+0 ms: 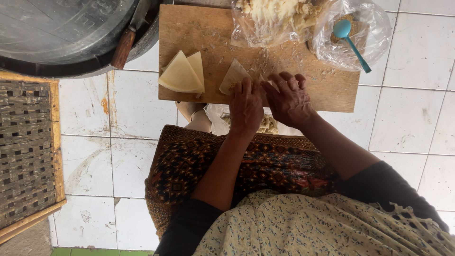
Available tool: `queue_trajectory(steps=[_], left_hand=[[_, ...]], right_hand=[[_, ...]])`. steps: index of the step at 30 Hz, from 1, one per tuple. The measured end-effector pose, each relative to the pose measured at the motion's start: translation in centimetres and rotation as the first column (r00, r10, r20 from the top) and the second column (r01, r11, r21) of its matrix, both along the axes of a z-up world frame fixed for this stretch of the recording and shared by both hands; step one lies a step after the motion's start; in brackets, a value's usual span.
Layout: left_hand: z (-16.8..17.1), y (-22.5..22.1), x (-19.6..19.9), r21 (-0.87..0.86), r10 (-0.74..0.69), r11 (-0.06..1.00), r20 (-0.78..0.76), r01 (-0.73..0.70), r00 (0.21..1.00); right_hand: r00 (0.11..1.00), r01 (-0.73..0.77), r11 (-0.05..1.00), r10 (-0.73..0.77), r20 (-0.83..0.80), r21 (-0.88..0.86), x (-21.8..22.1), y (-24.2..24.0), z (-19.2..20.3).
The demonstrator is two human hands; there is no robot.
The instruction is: The person prepares small filled food rolls by hand, placing a spoonful of crumbly mixture from a plastic bag onto dough sheets and rolling them on a wooden board.
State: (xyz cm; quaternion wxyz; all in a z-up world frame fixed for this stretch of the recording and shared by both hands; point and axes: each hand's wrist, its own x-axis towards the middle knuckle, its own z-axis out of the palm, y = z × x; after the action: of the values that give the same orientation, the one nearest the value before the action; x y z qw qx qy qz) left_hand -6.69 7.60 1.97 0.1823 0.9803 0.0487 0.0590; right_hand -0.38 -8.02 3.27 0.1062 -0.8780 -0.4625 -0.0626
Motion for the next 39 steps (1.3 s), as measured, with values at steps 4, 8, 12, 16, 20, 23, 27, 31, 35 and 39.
queue_trajectory(steps=[4, 8, 12, 16, 20, 23, 27, 31, 35, 39], left_hand=[[-0.4, 0.2, 0.4, -0.059, 0.079, 0.995, 0.047, -0.076, 0.996], [-0.3, 2.3, 1.4, -0.151, 0.235, 0.963, 0.055, -0.225, 0.970], [1.5, 5.0, 1.1, -0.328, 0.348, 0.894, 0.076, -0.306, 0.934], [3.9, 6.6, 0.6, -0.364, 0.415, 0.850, 0.016, -0.382, 0.909], [5.3, 8.0, -0.3, -0.343, 0.379, 0.816, -0.288, -0.464, 0.879], [5.0, 8.1, -0.8, -0.277, 0.332, 0.840, -0.420, -0.467, 0.845], [3.4, 7.1, -1.4, -0.163, 0.395, 0.889, -0.197, -0.427, 0.897], [2.0, 6.5, -1.1, -0.187, 0.402, 0.878, -0.212, -0.441, 0.890], [1.2, 6.6, -0.4, -0.340, 0.383, 0.822, -0.265, -0.457, 0.885], [0.5, 6.5, -0.1, -0.486, 0.374, 0.765, -0.200, -0.424, 0.905]], right_hand=[[1.000, -0.018, 1.000, 0.018, -0.001, -0.001, 1.0, 1.0, 0.1], [1.000, 0.009, 1.000, -0.009, -0.004, -0.016, 3.5, 2.7, 0.0], [0.999, 0.007, 0.998, -0.010, 0.050, 0.060, 4.1, 2.3, -0.3], [0.998, 0.024, 0.974, -0.011, -0.055, 0.226, 4.4, 2.1, -1.0], [0.974, -0.019, 0.992, 0.046, -0.223, 0.123, 2.8, 1.6, 0.6], [0.905, -0.073, 0.994, 0.032, -0.424, -0.079, -0.8, 0.2, 2.7], [0.881, 0.015, 0.994, -0.065, -0.468, -0.110, -3.5, 0.4, 2.6], [0.947, 0.252, 0.968, -0.244, -0.208, 0.010, -1.6, 2.8, 0.4], [0.931, 0.319, 0.947, -0.306, -0.198, 0.035, -1.2, 5.0, -1.1], [0.914, 0.333, 0.938, -0.295, -0.280, 0.098, -1.7, 5.2, -1.1]])
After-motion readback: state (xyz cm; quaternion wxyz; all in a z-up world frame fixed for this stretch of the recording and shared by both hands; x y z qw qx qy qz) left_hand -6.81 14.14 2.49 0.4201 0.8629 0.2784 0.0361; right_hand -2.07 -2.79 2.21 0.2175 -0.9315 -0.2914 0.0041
